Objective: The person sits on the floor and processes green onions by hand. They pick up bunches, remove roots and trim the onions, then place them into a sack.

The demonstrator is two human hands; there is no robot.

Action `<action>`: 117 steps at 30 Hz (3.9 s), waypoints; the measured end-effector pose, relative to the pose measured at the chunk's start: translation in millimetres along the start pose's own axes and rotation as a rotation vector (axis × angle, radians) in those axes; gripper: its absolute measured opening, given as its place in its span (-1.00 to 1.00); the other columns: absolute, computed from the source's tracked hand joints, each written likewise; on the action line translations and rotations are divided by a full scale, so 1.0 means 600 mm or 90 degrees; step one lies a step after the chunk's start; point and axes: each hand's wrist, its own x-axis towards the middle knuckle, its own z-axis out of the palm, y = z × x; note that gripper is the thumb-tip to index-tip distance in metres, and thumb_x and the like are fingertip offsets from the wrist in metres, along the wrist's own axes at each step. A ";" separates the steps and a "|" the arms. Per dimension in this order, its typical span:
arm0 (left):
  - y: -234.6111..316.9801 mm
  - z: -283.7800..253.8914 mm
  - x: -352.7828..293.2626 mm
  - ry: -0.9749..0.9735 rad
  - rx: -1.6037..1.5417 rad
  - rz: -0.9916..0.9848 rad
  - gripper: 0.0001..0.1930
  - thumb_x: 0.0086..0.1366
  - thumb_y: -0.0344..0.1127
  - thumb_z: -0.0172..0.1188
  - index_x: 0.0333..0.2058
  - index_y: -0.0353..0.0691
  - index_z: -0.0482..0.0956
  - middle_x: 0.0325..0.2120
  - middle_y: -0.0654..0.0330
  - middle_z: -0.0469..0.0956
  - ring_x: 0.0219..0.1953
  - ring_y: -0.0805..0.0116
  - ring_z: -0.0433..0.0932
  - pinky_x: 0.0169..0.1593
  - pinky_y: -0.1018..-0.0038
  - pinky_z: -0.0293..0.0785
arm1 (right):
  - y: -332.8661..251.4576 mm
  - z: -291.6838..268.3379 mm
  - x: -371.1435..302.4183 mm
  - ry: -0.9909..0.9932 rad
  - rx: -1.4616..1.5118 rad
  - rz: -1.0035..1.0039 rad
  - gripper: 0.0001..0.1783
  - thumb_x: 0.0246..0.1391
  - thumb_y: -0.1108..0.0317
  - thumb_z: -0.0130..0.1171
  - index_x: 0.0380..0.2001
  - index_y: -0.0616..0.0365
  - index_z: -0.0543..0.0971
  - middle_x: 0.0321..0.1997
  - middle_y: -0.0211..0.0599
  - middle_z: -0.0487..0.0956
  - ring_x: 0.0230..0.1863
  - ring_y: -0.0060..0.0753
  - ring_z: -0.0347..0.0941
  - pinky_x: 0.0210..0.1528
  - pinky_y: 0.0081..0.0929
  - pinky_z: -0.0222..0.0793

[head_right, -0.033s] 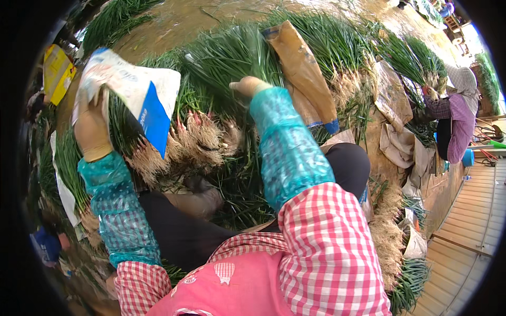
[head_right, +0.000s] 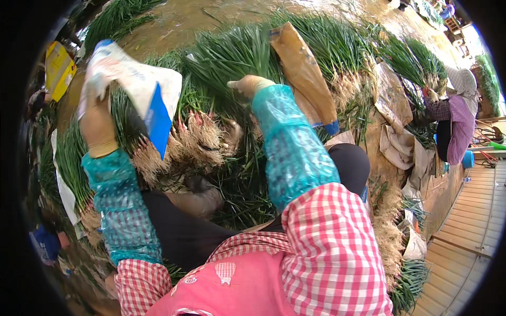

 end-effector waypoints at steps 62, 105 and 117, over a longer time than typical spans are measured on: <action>0.144 0.349 -0.382 -0.219 -0.672 -1.000 -0.73 0.19 -0.44 0.11 -0.10 -0.28 0.45 -0.35 0.19 0.52 -0.44 0.40 0.48 -0.38 0.49 0.41 | 0.242 0.143 -0.051 0.383 -0.145 -0.424 -0.55 0.08 0.14 0.13 0.02 0.07 0.47 -0.15 0.00 0.56 -0.11 0.01 0.51 -0.08 -0.29 0.40; 0.160 0.146 -0.449 -0.469 -0.911 -1.058 -0.82 0.26 -0.29 0.05 -0.32 -0.29 0.52 -0.56 0.26 0.45 -0.50 0.40 0.43 -0.27 0.55 0.42 | 0.187 0.212 -0.238 -0.121 -0.422 -0.488 -0.61 0.04 -0.07 0.08 -0.30 -0.01 0.61 -0.36 -0.08 0.59 -0.29 0.01 0.52 -0.23 -0.18 0.43; 0.227 0.097 -0.424 -0.331 -0.883 -1.142 -0.76 0.33 -0.17 -0.03 -0.46 -0.15 0.45 -0.70 0.34 0.33 -0.73 0.55 0.17 -0.65 0.61 0.07 | 0.154 0.250 -0.226 0.081 -0.419 -0.545 -0.62 0.05 0.00 0.05 -0.38 0.11 0.52 -0.38 -0.08 0.58 -0.25 0.01 0.52 -0.18 -0.17 0.42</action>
